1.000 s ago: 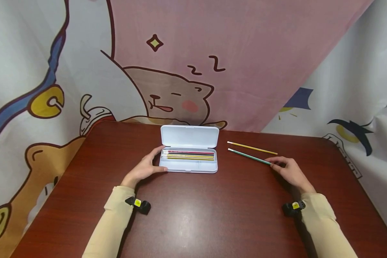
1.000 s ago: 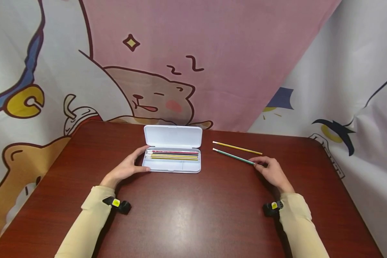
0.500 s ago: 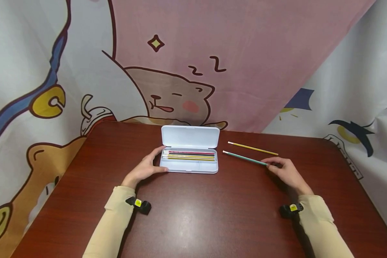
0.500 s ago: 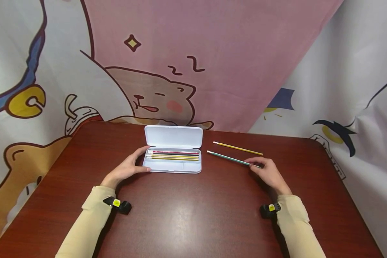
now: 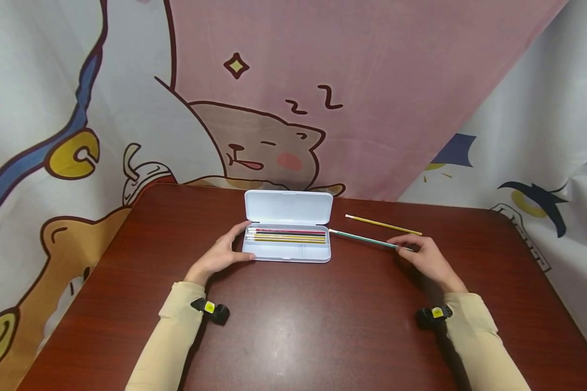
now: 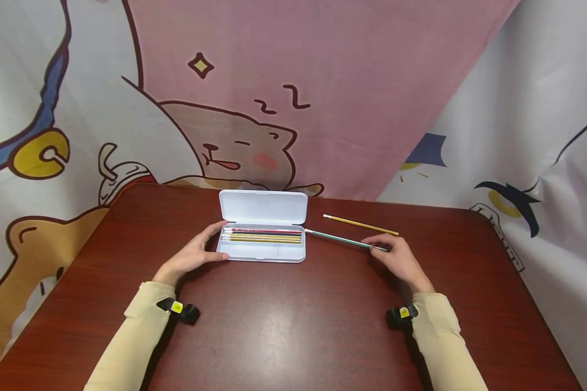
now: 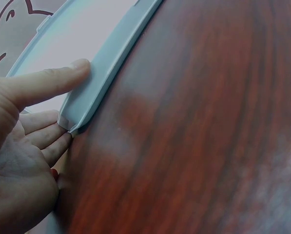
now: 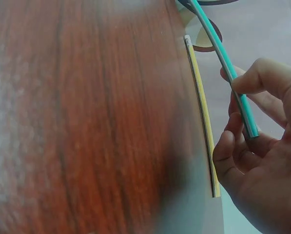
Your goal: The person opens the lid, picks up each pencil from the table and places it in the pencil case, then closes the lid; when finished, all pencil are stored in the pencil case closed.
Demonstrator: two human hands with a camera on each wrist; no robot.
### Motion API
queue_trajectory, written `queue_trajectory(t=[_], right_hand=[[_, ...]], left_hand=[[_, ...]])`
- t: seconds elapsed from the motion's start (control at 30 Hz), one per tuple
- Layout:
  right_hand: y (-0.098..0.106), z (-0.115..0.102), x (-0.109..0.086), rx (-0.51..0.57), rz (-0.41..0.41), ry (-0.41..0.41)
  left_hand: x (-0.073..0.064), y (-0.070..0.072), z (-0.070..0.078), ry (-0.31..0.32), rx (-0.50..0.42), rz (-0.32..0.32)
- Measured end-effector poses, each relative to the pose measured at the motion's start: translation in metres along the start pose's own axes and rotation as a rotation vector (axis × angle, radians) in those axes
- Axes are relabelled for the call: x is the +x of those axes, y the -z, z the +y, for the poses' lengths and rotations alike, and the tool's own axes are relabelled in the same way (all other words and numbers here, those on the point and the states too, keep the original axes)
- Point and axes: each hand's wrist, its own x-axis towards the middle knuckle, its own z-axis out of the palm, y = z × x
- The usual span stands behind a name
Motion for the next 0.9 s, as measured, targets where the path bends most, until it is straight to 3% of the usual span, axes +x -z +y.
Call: queue_trajectory(t=[0.3,0.63,0.8,0.9], right_hand=[[-0.001,-0.003,0.002,-0.005,-0.006,0.007],[-0.018,0.021,0.018,0.036,-0.021,0.033],[-0.032,0.017,0.025,0.056,-0.035,0.019],[-0.039,0.003,0.028,0.061,-0.045,0.028]], left_hand=[[0.000,0.001,0.001,0.007,0.003,0.000],[0.000,0.000,0.000,0.007,0.002,0.002],[0.001,-0.001,-0.001,0.007,-0.005,0.002],[0.001,-0.001,0.000,0.008,-0.007,0.000]])
